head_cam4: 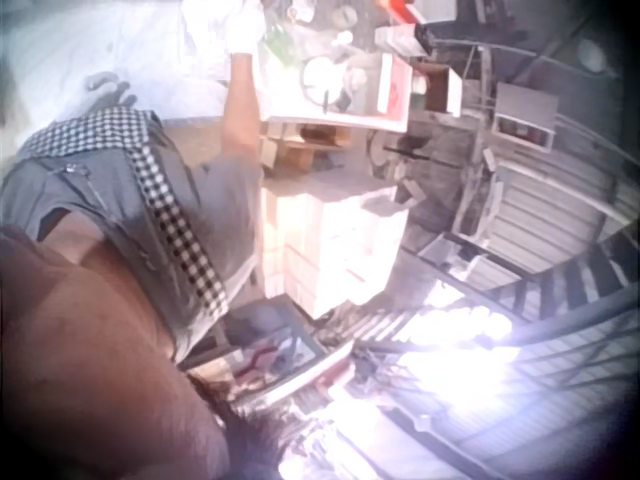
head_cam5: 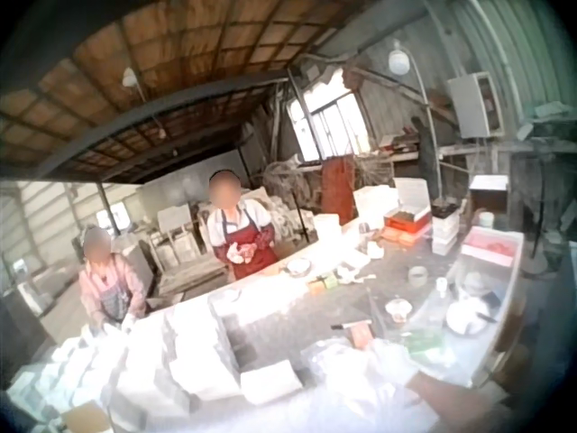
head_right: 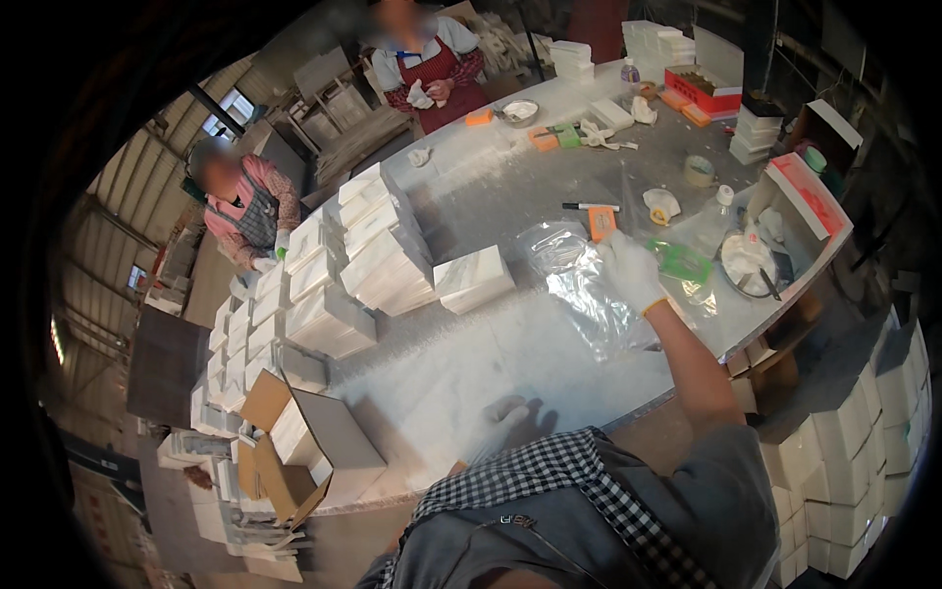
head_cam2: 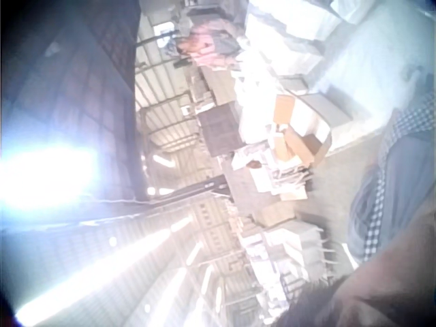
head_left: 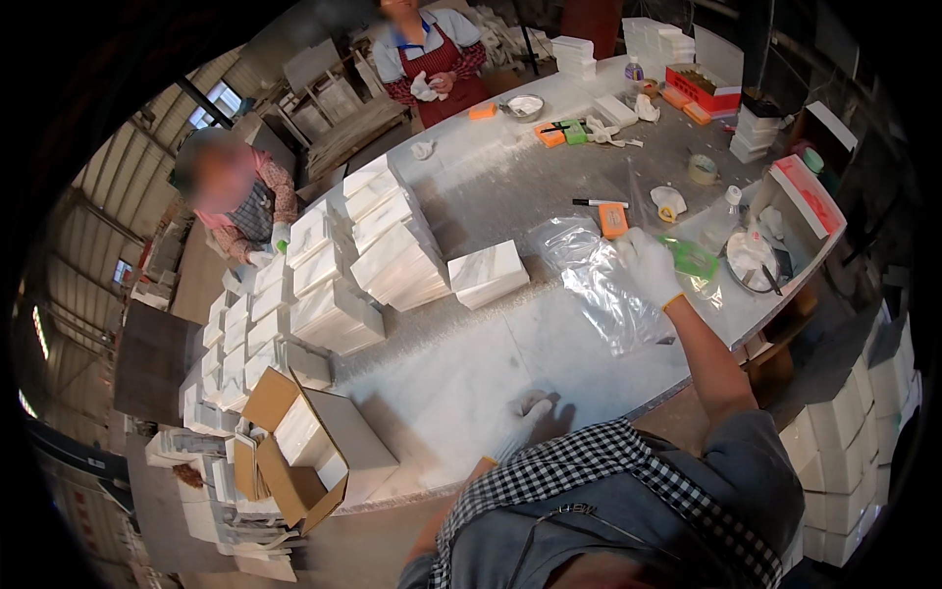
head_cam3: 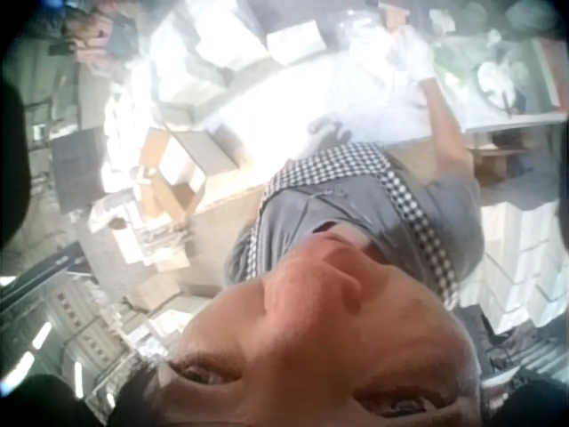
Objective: The person wraps stacks of white rectangular items in bubble wrap, then places them into a cardboard box. They repeat this process multiple times, handling the items and packaging materials by hand.
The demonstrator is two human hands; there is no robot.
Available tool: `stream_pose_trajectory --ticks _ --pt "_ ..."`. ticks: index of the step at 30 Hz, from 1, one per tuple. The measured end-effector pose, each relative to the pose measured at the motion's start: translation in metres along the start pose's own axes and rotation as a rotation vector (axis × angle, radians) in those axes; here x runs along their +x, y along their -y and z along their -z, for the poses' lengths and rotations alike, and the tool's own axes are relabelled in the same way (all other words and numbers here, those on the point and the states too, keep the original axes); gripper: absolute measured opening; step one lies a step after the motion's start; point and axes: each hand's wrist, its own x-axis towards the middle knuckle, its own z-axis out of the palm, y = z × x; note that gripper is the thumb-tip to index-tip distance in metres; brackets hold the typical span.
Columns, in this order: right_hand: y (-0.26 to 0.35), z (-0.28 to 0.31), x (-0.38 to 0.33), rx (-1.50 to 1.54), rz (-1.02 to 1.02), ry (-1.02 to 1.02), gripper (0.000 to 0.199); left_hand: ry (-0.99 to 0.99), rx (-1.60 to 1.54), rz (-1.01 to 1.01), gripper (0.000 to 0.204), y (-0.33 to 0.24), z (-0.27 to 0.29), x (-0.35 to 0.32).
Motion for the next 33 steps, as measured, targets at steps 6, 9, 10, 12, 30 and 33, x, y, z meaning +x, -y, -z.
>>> stream_pose_trajectory --ticks 6,9,10,12,30,33 --pt "0.032 0.024 0.022 0.35 -0.014 -0.07 0.027 -0.075 0.118 -0.144 0.045 -0.017 0.004 0.029" --pt "0.011 0.023 0.018 0.214 -0.046 0.234 0.03 -0.064 0.131 -0.233 0.045 -0.03 0.005 0.045" --pt "0.004 0.019 0.011 0.118 -0.004 0.198 0.031 -0.057 0.182 -0.244 0.045 -0.033 0.006 0.047" --pt "-0.006 0.004 -0.017 -0.074 0.084 0.13 0.033 -0.049 0.281 -0.265 0.045 -0.04 0.005 0.045" --pt "0.013 -0.01 -0.084 -0.211 -0.026 0.163 0.038 0.116 0.348 -0.202 0.047 -0.027 0.007 0.006" --pt "0.022 -0.015 -0.1 -0.152 -0.036 0.068 0.035 0.179 0.263 -0.218 0.05 -0.012 0.005 0.017"
